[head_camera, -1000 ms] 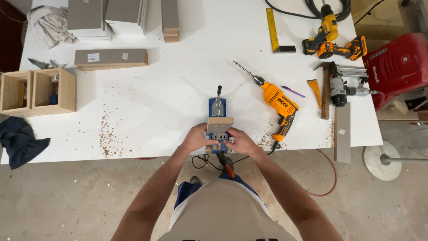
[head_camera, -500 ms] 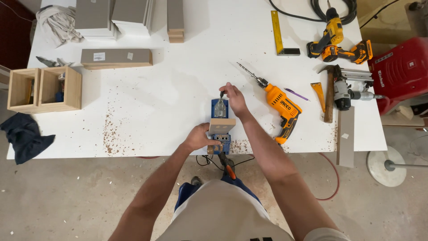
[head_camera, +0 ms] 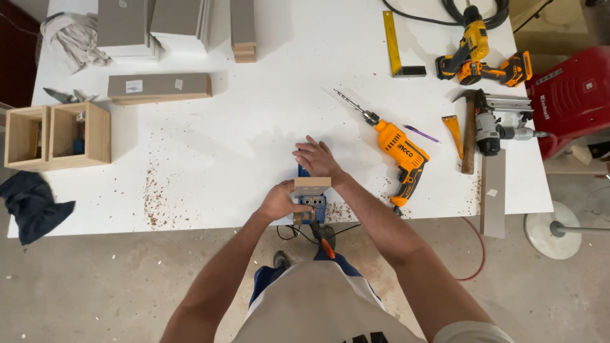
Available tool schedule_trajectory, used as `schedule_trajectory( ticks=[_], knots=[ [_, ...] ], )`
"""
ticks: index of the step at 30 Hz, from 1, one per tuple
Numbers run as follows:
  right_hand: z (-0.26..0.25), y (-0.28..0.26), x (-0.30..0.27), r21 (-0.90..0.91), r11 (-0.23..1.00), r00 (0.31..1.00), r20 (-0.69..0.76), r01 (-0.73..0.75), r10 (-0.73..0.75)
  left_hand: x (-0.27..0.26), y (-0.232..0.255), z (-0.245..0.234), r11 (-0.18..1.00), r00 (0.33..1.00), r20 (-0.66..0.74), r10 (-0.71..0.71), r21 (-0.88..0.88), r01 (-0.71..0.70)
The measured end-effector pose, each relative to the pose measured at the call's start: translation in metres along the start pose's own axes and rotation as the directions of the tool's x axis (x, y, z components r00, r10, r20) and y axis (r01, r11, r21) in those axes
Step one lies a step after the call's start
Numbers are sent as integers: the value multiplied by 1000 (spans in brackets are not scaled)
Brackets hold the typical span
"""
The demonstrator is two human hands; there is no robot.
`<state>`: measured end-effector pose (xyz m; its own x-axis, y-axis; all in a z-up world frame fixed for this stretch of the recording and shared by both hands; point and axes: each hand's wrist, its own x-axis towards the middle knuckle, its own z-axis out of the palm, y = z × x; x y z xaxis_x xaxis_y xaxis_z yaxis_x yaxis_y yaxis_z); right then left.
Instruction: The person places rectangular wooden boards into a blue Kreg pocket-hole jig on a white workbench. They use an orange corded drill to create holes in the boards, then remove the boards and place them on a stack. This process is repeated for multiple boards throughout the video.
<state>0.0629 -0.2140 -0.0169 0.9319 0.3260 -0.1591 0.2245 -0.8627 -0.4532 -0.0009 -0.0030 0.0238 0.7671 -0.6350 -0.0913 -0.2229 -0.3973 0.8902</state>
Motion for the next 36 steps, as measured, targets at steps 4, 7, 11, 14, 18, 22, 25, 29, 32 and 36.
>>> schedule_trajectory(
  ticks=[4,7,11,14,18,22,25,29,32,36],
  knots=[
    [45,20,-4,-120,990,997,-9,80,-82,-1,-6,0,999,999,31,-36,-29,36],
    [41,16,-12,111,992,998,-27,57,-54,-3,-5,1,997,997,35,-72,23,71],
    [0,18,-40,470,877,990,-135,96,-36,-5,-16,8,994,995,19,-95,51,94],
    [-21,54,-107,572,818,647,-645,55,408,-14,-21,12,984,984,8,-179,-9,179],
    [-52,111,-204,781,564,293,-492,-269,820,-16,-9,7,976,980,-51,-193,-118,186],
    [-26,199,-222,960,-238,480,281,-150,831,-13,-21,11,963,973,-95,-208,-196,187],
    [11,245,-203,910,-408,648,353,-70,676,-15,-3,10,971,971,-127,-204,-152,185],
    [22,230,-189,860,-507,745,301,58,595,-14,16,6,959,959,-109,-263,-138,247],
    [26,213,-177,811,-573,787,273,121,553,-14,15,7,954,958,-111,-264,-180,242],
    [14,184,-170,861,-451,753,133,234,644,-12,-15,11,954,953,-120,-277,-153,258]
  ],
)
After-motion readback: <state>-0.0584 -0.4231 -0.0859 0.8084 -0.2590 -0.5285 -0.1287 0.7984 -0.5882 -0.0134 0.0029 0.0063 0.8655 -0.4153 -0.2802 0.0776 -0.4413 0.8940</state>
